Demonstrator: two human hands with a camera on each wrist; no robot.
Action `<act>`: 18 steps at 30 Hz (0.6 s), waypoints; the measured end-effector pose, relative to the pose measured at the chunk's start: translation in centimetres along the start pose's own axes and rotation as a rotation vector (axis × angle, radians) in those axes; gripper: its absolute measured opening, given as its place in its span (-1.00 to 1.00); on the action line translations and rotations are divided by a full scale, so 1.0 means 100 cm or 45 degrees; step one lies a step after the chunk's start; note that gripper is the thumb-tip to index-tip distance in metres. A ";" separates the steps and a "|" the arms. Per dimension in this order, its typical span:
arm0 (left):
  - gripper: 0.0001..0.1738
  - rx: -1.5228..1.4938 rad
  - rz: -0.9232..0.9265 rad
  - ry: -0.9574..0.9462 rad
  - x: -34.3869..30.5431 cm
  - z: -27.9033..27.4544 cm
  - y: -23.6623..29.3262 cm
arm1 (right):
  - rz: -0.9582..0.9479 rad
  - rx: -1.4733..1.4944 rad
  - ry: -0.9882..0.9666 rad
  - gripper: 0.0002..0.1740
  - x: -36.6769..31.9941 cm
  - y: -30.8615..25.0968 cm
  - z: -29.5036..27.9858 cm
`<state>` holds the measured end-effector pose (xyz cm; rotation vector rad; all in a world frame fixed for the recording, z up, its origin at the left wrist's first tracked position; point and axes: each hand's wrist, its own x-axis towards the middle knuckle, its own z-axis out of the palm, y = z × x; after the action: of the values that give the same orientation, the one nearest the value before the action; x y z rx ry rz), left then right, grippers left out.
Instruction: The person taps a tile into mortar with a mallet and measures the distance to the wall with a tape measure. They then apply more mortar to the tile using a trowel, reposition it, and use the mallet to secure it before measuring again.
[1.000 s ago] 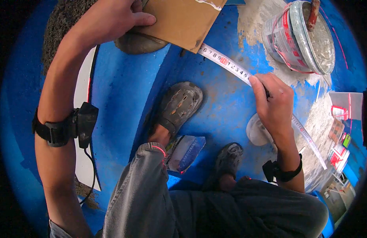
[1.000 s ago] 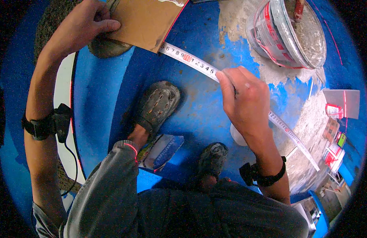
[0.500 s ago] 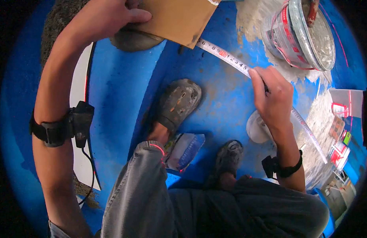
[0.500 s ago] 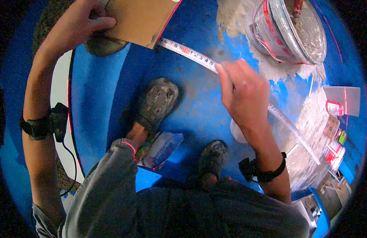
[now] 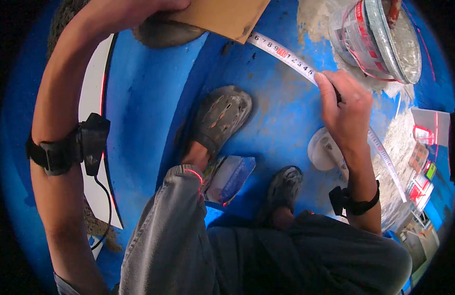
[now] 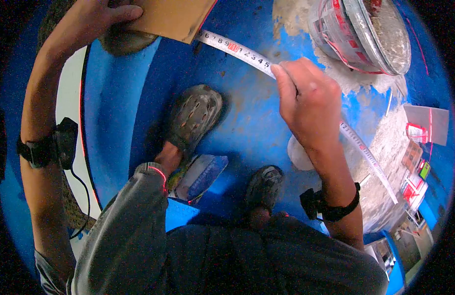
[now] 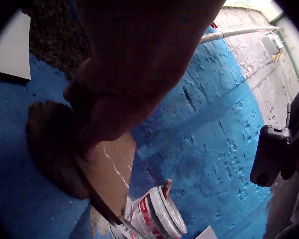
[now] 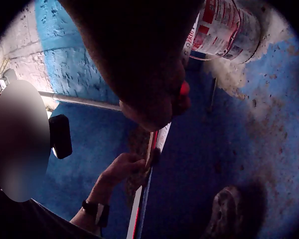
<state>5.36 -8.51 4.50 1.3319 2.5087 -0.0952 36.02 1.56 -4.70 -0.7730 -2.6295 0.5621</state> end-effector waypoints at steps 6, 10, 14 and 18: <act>-0.69 -0.008 -0.056 -0.003 0.000 -0.003 0.011 | -0.027 0.005 0.000 -0.91 0.001 -0.001 -0.002; -0.72 -0.014 -0.005 0.005 -0.002 0.001 0.005 | -0.017 0.007 -0.007 -0.90 0.001 -0.001 -0.002; -0.72 -0.016 0.008 0.022 -0.002 0.003 0.005 | -0.023 0.021 0.000 -0.90 0.001 0.000 -0.001; -0.72 -0.012 -0.084 -0.033 0.001 -0.002 0.013 | -0.021 0.018 -0.005 -0.89 0.001 0.001 -0.001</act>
<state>6.29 -7.67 4.75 1.2366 2.5284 -0.1141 36.05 1.76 -4.64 -0.7466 -2.6304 0.5775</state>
